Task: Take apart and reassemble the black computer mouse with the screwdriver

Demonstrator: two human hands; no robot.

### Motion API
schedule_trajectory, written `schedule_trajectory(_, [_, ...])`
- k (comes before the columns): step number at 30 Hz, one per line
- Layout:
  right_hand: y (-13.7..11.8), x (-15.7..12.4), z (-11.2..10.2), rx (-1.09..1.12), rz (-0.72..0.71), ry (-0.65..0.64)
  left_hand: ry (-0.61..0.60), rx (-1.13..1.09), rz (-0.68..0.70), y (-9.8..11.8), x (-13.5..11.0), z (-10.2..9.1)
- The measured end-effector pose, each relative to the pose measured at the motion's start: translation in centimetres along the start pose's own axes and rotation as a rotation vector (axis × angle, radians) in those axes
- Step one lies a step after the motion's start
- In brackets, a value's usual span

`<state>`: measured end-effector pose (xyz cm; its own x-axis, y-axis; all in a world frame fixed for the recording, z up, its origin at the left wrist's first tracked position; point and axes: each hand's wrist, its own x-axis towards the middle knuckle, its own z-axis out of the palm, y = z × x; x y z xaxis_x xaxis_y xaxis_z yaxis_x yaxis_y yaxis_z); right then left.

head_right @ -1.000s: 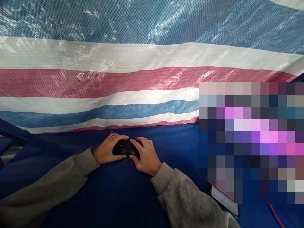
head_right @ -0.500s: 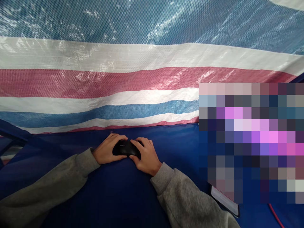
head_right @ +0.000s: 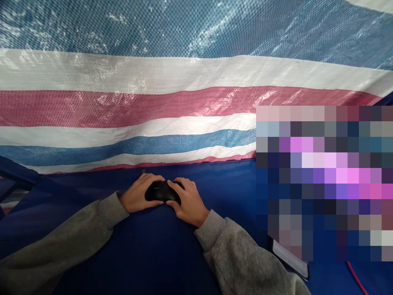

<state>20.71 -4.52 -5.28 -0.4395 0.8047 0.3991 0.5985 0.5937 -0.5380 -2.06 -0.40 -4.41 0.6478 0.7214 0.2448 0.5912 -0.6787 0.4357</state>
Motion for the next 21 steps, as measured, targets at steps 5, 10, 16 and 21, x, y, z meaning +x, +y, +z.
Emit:
schedule_trajectory(5, [-0.07, 0.00, -0.09, -0.002, -0.009, 0.034, 0.017, 0.024, 0.003, 0.20, -0.01, -0.09])
schedule_trajectory(10, [-0.10, 0.01, -0.21, 0.010, 0.001, 0.037, 0.021, 0.031, 0.011, 0.05, -0.03, -0.08])
schedule_trajectory(16, [-0.20, 0.05, -0.11, -0.001, 0.019, 0.026, 0.014, 0.040, 0.018, 0.02, -0.04, 0.00])
schedule_trajectory(21, [-0.14, 0.03, -0.01, -0.017, 0.005, 0.007, 0.029, 0.043, 0.033, -0.05, -0.02, 0.10])
